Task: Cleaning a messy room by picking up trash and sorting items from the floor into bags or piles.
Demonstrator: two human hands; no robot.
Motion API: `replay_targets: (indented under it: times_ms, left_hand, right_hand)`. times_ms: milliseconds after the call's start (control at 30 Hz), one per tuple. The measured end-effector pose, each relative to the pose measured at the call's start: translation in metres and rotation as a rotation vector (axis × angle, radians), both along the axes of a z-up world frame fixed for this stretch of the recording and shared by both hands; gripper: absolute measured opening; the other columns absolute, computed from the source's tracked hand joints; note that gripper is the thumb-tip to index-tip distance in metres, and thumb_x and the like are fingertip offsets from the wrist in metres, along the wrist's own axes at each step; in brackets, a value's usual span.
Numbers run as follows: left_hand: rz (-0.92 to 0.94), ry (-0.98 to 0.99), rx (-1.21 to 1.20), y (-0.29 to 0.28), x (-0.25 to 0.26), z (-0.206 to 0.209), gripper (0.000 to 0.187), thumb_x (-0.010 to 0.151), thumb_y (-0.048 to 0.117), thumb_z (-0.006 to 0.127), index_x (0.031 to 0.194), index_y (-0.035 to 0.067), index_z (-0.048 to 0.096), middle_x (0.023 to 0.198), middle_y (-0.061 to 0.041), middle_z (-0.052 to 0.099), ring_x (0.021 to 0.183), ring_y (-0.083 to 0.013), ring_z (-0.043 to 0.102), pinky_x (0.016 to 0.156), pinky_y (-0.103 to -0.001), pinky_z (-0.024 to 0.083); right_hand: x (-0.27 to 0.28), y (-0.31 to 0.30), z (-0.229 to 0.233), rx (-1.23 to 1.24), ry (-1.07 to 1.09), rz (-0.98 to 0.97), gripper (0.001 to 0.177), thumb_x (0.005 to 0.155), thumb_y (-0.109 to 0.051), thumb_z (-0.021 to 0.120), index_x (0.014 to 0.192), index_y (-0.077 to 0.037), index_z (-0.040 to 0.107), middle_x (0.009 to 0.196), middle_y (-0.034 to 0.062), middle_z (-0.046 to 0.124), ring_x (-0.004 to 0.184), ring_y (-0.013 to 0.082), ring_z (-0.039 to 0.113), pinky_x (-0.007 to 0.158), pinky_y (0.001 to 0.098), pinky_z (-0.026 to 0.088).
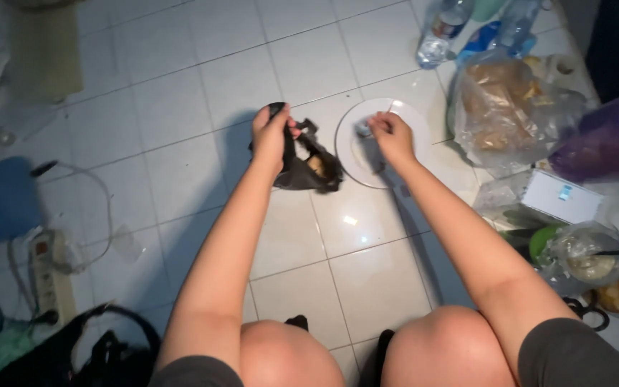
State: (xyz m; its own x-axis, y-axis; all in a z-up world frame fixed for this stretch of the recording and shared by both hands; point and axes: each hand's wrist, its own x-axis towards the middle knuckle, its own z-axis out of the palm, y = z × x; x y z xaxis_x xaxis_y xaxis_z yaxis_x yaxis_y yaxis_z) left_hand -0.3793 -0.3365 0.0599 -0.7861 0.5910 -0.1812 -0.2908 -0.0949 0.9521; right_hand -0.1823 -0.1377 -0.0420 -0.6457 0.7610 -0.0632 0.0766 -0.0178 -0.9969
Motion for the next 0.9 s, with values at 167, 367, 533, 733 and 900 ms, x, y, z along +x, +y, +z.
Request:
replay_targets:
  times_ms: [167, 367, 533, 733, 900]
  left_hand:
    - [0.017, -0.076, 0.035, 0.001, 0.010, 0.024, 0.018, 0.098, 0.017, 0.063, 0.112, 0.005, 0.063, 0.083, -0.005, 0.065, 0.058, -0.0134, 0.058, 0.055, -0.029, 0.050]
    - [0.005, -0.086, 0.008, -0.004, 0.015, 0.034, 0.019, 0.097, 0.016, 0.064, 0.113, 0.007, 0.061, 0.089, -0.005, 0.065, 0.056, -0.0128, 0.057, 0.050, -0.028, 0.044]
    - [0.020, -0.104, 0.028, -0.005, 0.010, 0.030, 0.018, 0.097, 0.017, 0.064, 0.111, 0.006, 0.060, 0.092, -0.006, 0.065, 0.056, -0.0129, 0.055, 0.048, -0.028, 0.040]
    - [-0.023, -0.114, 0.072, -0.001, 0.008, 0.040, 0.021, 0.097, 0.019, 0.064, 0.113, 0.006, 0.060, 0.094, -0.006, 0.065, 0.056, -0.0132, 0.054, 0.047, -0.028, 0.037]
    - [-0.034, -0.151, 0.126, 0.001, 0.007, 0.040, 0.024, 0.097, 0.021, 0.064, 0.116, 0.006, 0.059, 0.097, -0.006, 0.065, 0.058, -0.0148, 0.056, 0.049, -0.029, 0.040]
  right_hand:
    - [0.062, -0.008, 0.001, 0.472, -0.786, -0.011, 0.030, 0.085, -0.034, 0.076, 0.099, -0.007, 0.075, 0.097, 0.0177, 0.071, 0.092, 0.0370, 0.069, 0.079, 0.0461, 0.054]
    - [0.072, -0.009, -0.033, 0.515, -0.979, 0.091, 0.025, 0.086, -0.027, 0.070, 0.099, -0.006, 0.076, 0.106, 0.0207, 0.070, 0.098, 0.0395, 0.068, 0.085, 0.0486, 0.055]
    - [0.068, 0.001, -0.041, 0.556, -0.803, -0.128, 0.021, 0.096, -0.018, 0.061, 0.102, -0.004, 0.075, 0.105, 0.0257, 0.068, 0.096, 0.0438, 0.066, 0.085, 0.0509, 0.053]
    - [0.064, 0.018, -0.034, 0.674, -0.826, -0.201, 0.018, 0.091, -0.007, 0.057, 0.101, -0.001, 0.071, 0.106, 0.0264, 0.066, 0.092, 0.0451, 0.066, 0.081, 0.0520, 0.054]
    - [0.051, 0.014, -0.049, 0.688, -0.860, -0.092, 0.019, 0.087, -0.006, 0.060, 0.101, -0.006, 0.074, 0.107, 0.0241, 0.065, 0.093, 0.0432, 0.067, 0.081, 0.0523, 0.054]
